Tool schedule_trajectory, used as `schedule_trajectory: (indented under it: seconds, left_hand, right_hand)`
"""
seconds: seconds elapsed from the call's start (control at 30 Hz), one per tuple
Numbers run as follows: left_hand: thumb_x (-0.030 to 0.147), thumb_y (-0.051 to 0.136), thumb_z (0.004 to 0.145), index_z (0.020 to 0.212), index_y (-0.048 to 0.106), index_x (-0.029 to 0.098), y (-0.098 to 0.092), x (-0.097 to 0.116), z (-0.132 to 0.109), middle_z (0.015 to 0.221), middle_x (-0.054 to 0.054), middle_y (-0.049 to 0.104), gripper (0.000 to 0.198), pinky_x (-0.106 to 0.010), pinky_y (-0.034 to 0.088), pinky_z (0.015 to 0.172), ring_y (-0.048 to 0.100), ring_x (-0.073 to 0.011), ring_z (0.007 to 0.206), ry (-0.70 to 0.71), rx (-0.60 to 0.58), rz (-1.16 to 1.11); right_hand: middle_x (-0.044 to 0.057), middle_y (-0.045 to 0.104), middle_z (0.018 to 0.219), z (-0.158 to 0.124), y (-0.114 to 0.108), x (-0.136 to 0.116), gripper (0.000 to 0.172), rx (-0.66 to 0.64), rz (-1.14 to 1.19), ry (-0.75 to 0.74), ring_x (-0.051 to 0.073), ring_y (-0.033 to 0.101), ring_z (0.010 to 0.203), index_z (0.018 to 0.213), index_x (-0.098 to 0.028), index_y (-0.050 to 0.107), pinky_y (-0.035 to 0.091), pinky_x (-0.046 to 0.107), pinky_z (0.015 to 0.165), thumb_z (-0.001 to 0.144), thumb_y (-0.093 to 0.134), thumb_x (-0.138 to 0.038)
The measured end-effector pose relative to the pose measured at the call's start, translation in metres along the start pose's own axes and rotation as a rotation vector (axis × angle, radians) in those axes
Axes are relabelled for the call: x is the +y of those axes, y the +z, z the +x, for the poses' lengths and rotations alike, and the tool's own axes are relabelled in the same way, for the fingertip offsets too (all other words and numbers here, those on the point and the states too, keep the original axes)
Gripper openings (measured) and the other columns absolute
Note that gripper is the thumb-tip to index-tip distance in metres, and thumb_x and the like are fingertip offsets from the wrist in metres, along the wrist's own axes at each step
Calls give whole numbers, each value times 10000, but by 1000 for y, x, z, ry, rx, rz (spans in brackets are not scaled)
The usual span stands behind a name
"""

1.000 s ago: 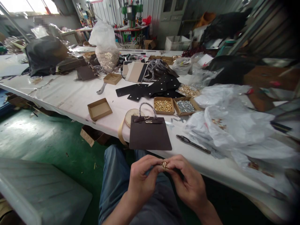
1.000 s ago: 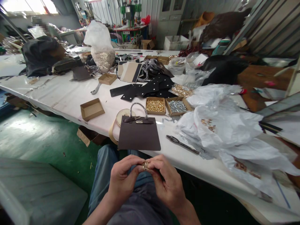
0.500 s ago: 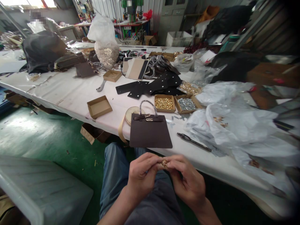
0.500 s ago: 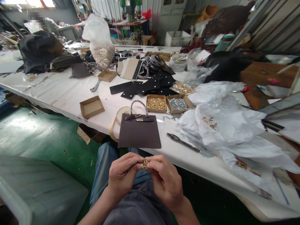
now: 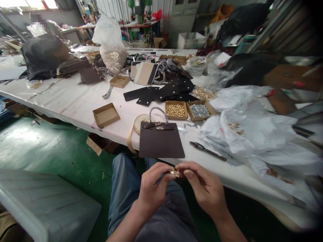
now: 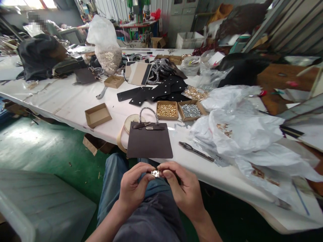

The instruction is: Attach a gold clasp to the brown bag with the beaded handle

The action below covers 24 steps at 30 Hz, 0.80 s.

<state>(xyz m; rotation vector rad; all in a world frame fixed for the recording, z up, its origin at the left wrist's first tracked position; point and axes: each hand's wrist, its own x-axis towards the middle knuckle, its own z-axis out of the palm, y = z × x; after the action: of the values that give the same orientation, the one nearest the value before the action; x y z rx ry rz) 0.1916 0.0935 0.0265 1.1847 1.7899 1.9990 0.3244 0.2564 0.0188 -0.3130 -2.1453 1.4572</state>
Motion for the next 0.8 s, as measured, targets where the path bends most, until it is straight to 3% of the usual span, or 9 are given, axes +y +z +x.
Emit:
schedule_trajectory:
  seconds: [0.1, 0.37, 0.57, 0.8]
  left_hand:
    - [88, 729, 1130, 1186, 817, 194, 4, -1, -2, 1103, -58, 795, 149, -259, 599, 923, 760, -175, 999, -5, -15, -9]
    - [94, 710, 1138, 1150, 810, 202, 7, 5, -4, 1081, -47, 779, 148, -263, 588, 910, 745, -171, 981, -35, -27, 10]
    - [122, 718, 1149, 1182, 838, 230, 6, 5, -6, 1104, -42, 794, 164, -293, 602, 923, 763, -186, 1008, -68, 0, 26]
    - [117, 731, 1139, 1152, 839, 227, 9, 6, -5, 1079, -37, 787, 155, -284, 605, 907, 758, -177, 982, -54, -39, 6]
  right_hand:
    - [12, 806, 1120, 9, -3, -8, 116, -53, -88, -77, 200, 784, 1015, 1181, -287, 813, 615, 268, 920, 1201, 706, -246]
    - [11, 760, 1002, 11, 5, -12, 176, -21, -87, -100, 182, 740, 891, 1099, -255, 764, 579, 282, 819, 1215, 642, -203]
    - [53, 809, 1196, 3, -6, -3, 202, -63, -58, -179, 228, 796, 1042, 1381, -269, 786, 655, 298, 922, 1188, 728, -271]
    - [56, 817, 1202, -6, -9, -3, 235, 9, -150, -272, 220, 805, 1081, 1334, -249, 786, 669, 296, 981, 1141, 745, -120]
